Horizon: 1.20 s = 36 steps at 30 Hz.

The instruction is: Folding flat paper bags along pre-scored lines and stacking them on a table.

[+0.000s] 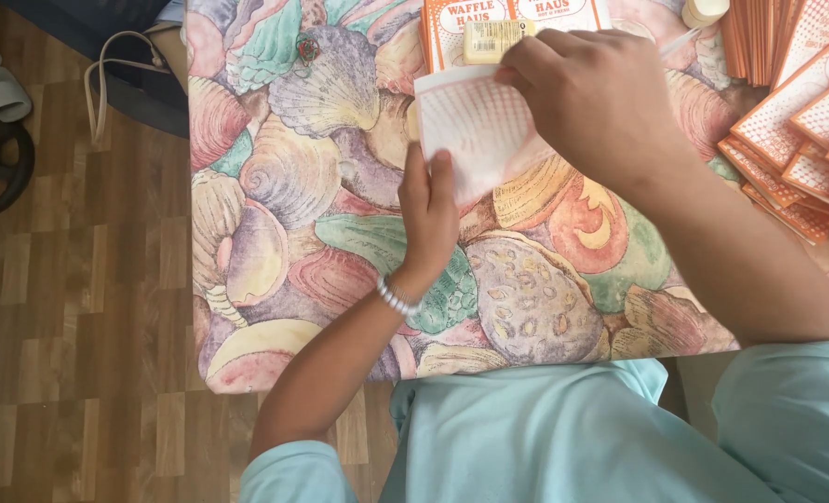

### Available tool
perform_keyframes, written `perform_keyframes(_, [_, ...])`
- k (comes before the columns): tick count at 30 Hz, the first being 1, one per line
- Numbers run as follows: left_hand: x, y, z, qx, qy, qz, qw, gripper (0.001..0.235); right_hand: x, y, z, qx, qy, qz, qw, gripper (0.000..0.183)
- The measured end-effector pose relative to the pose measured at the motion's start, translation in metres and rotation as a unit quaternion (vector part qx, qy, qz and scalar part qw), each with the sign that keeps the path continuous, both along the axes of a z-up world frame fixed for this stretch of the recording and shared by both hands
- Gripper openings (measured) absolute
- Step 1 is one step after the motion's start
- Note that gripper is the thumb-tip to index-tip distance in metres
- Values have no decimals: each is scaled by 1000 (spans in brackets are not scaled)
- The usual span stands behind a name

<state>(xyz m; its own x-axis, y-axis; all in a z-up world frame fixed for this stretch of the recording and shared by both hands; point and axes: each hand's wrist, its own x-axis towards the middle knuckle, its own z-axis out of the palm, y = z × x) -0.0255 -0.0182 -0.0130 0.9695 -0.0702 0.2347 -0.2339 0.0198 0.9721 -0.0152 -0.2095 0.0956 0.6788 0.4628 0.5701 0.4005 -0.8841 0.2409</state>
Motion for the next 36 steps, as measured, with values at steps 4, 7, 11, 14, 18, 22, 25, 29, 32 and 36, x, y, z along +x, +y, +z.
perform_keyframes(4, [-58,36,35,-17,44,-133,990,35,-37,-4,30,-36,111,-42,992,15])
perform_keyframes(7, [-65,56,36,45,108,-190,975,34,-41,-1,21,-8,232,-19,973,21])
perform_keyframes(11, [-18,64,12,166,2,-155,974,49,-17,-1,-44,78,404,-47,910,19])
perform_keyframes(14, [21,58,-9,294,-93,-148,940,33,-9,1,-84,97,407,-34,907,18])
perform_keyframes(18, [52,46,-27,408,-97,-166,893,20,-9,0,-107,117,356,-3,927,14])
perform_keyframes(22, [56,39,-11,449,-62,-187,872,18,-11,-3,-120,123,331,7,936,11])
perform_keyframes(25, [58,40,-13,466,-87,-192,859,16,-13,-2,-122,142,316,20,938,10])
perform_keyframes(29, [56,42,-16,473,-106,-186,854,13,-15,-3,-127,144,283,36,948,10])
perform_keyframes(32, [54,43,-18,472,-119,-187,854,14,-18,-5,-132,141,267,44,952,10])
perform_keyframes(36, [51,47,-24,466,-161,-180,851,12,-18,-3,-132,137,242,55,959,10])
